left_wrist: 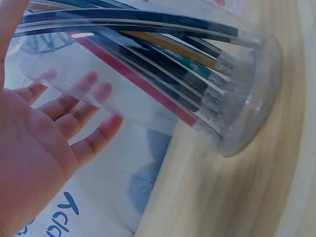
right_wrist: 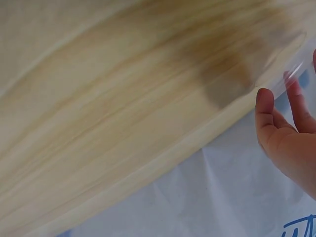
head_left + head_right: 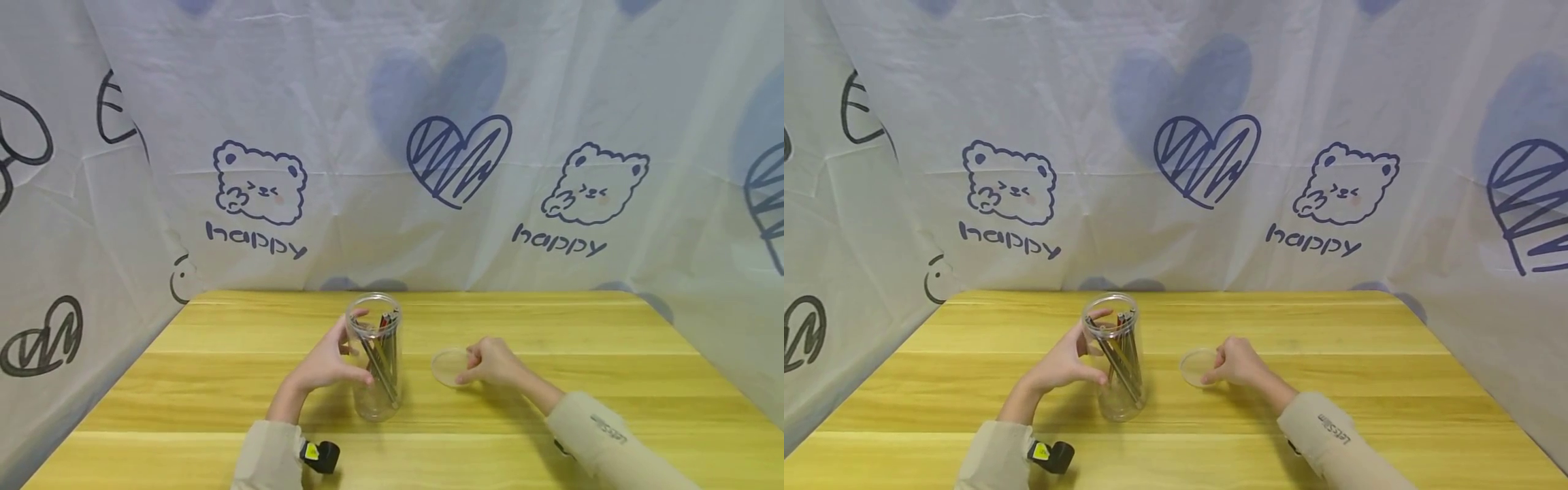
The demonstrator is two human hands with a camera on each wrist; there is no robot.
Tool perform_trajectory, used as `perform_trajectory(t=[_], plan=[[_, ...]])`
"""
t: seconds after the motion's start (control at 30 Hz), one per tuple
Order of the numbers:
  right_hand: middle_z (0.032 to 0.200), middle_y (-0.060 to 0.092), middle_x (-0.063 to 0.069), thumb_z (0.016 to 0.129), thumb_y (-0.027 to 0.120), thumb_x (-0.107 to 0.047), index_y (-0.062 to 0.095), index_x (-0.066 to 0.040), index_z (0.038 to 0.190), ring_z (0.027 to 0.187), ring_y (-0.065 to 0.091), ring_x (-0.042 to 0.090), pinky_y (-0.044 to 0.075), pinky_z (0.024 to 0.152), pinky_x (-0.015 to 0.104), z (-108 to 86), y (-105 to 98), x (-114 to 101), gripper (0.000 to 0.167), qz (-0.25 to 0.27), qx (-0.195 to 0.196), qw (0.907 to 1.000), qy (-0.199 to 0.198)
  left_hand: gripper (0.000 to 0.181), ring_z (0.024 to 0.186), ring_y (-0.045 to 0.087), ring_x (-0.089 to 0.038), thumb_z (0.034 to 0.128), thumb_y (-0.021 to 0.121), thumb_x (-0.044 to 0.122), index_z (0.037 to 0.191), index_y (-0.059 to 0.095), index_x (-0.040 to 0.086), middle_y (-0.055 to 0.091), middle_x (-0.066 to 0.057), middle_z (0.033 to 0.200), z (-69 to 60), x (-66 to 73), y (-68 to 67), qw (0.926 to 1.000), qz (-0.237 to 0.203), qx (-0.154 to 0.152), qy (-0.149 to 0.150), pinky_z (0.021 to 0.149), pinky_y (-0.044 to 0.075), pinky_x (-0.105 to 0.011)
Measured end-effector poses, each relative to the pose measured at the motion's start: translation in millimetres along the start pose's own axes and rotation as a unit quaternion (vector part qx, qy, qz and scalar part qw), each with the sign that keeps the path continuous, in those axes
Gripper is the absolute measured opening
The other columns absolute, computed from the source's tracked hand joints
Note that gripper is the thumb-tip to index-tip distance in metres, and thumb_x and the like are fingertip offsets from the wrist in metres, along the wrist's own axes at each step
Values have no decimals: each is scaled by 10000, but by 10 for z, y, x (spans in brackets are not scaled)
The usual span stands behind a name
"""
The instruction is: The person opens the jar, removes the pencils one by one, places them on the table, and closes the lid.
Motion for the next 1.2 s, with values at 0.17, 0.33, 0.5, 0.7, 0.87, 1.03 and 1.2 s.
perform_trajectory(t=[0.17,0.33,0.5,0.7,0.87,1.03,1.2], plan=[[587,584,-19,641,797,-175,581,-48,514,521,464,50,443,829,423,14,26,37,282,-90,-115,9999,41,960,1072,449,-363,626,803,325,1343,257,-3,438,-236,1235,18,124,-53,9981,-176,215,547,819,388,-450],[606,550,-50,639,799,-188,586,-56,565,504,409,42,434,523,235,6,54,61,261,-69,-178,9998,-17,870,1064,428,-441,734,672,469,1308,275,-49,425,-292,1219,22,238,-72,9924,-350,509,1067,810,416,-374],[597,528,-24,668,782,-180,622,-15,709,510,425,80,377,450,213,-9,55,81,234,218,-210,9995,86,761,1071,418,-416,823,558,480,1302,282,-44,401,-298,1237,55,314,-51,9887,-613,747,1141,787,447,-304],[868,614,127,722,747,-199,617,50,887,738,593,222,487,563,295,-5,-27,91,326,477,-20,9980,418,648,1052,441,-360,869,537,418,1282,334,-38,412,-262,1229,108,361,-24,9875,-524,972,1124,769,451,-309],[890,629,144,750,721,-238,623,66,928,757,591,226,487,609,308,37,-146,30,366,274,212,9989,327,555,1022,465,-372,873,563,342,1244,392,-34,469,-252,1169,124,378,-30,9848,-517,1118,1222,790,456,-322],[932,628,173,766,704,-246,616,76,962,804,582,240,481,689,342,62,-254,-22,387,336,439,9980,297,498,995,489,-366,859,589,234,1222,404,-52,498,-253,1120,124,372,-28,9820,-700,1181,1301,778,470,-331],[943,623,167,788,682,-239,613,69,981,830,579,251,479,708,353,53,-358,-92,370,554,562,9967,186,489,986,467,-438,842,607,190,1209,406,-63,507,-242,1113,124,353,-19,9801,-805,1226,1341,771,473,-333]])
Point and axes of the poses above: each hand's wrist, its own z-axis towards the middle knuckle, its own y-axis out of the palm, x = y × z, the point moved 6 cm from there along z, towards the middle knuckle
